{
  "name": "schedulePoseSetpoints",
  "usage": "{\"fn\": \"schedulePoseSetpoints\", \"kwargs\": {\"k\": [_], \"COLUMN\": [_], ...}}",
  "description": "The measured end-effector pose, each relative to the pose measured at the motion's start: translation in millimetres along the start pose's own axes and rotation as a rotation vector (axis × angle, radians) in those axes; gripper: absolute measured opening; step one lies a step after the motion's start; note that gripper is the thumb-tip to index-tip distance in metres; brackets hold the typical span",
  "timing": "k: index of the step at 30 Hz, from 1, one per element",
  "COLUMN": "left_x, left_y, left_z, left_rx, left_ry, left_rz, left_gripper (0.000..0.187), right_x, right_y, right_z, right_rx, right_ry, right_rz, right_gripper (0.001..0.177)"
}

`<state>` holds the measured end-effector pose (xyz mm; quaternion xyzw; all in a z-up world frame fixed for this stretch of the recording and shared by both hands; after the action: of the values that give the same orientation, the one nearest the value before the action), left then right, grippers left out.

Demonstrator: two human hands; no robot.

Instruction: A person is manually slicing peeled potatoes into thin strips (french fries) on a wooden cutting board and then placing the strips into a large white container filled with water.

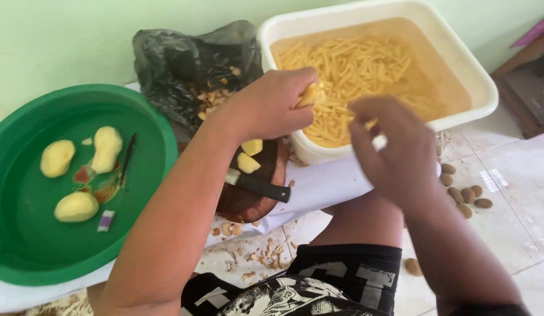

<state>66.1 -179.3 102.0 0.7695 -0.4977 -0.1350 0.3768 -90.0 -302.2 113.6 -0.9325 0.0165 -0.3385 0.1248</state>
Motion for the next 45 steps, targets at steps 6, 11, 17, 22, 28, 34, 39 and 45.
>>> {"fn": "schedulePoseSetpoints", "kwargs": {"k": [6, 11, 17, 22, 28, 34, 39, 45], "left_x": [115.2, 168.8, 184.7, 185.5, 179.1, 144.7, 143.1, 144.3], "left_y": [-19.3, -49.6, -89.7, -105.3, -102.0, -96.7, -123.6, -94.2], "left_z": [40.7, 49.3, 65.1, 63.3, 41.2, 47.3, 78.2, 55.6], "left_rx": [-0.005, 0.092, -0.151, 0.121, 0.496, 0.454, -0.277, -0.034], "left_ry": [-0.144, -0.299, -0.466, -0.495, -0.392, -0.638, -0.518, -0.473], "left_rz": [-0.056, -0.186, -0.480, -0.404, -0.365, -0.654, -0.823, -0.490], "left_gripper": [0.019, 0.017, 0.022, 0.018, 0.041, 0.150, 0.147, 0.136], "right_x": [95.8, 112.0, 105.2, 102.9, 102.4, 79.5, 73.4, 89.3], "right_y": [92.4, 144.5, 195.5, 204.5, 176.0, 172.3, 167.0, 135.5], "right_z": [60.8, 113.1, 153.2, 150.6, 148.4, 157.5, 166.3, 141.6], "right_rx": [0.635, 0.615, 0.554, 0.458, -0.030, -0.140, 0.129, 0.347], "right_ry": [-0.654, -0.793, -0.861, -0.821, -1.019, -1.254, -1.298, -1.034], "right_rz": [0.460, 0.573, 0.641, 0.632, 0.255, 0.316, 0.415, 0.309], "right_gripper": [0.055, 0.031, 0.038, 0.026, 0.070, 0.123, 0.139, 0.110]}}
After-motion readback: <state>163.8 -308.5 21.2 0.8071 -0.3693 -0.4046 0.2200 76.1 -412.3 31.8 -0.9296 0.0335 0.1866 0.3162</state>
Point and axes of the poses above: each hand's wrist, its own x-axis towards the middle knuckle, its own z-axis out of the palm, y = z × x, the point moved 7 cm from there along x, towards the middle knuckle, and after that the axes turned 7 degrees about -x, right-handed, at the moved point
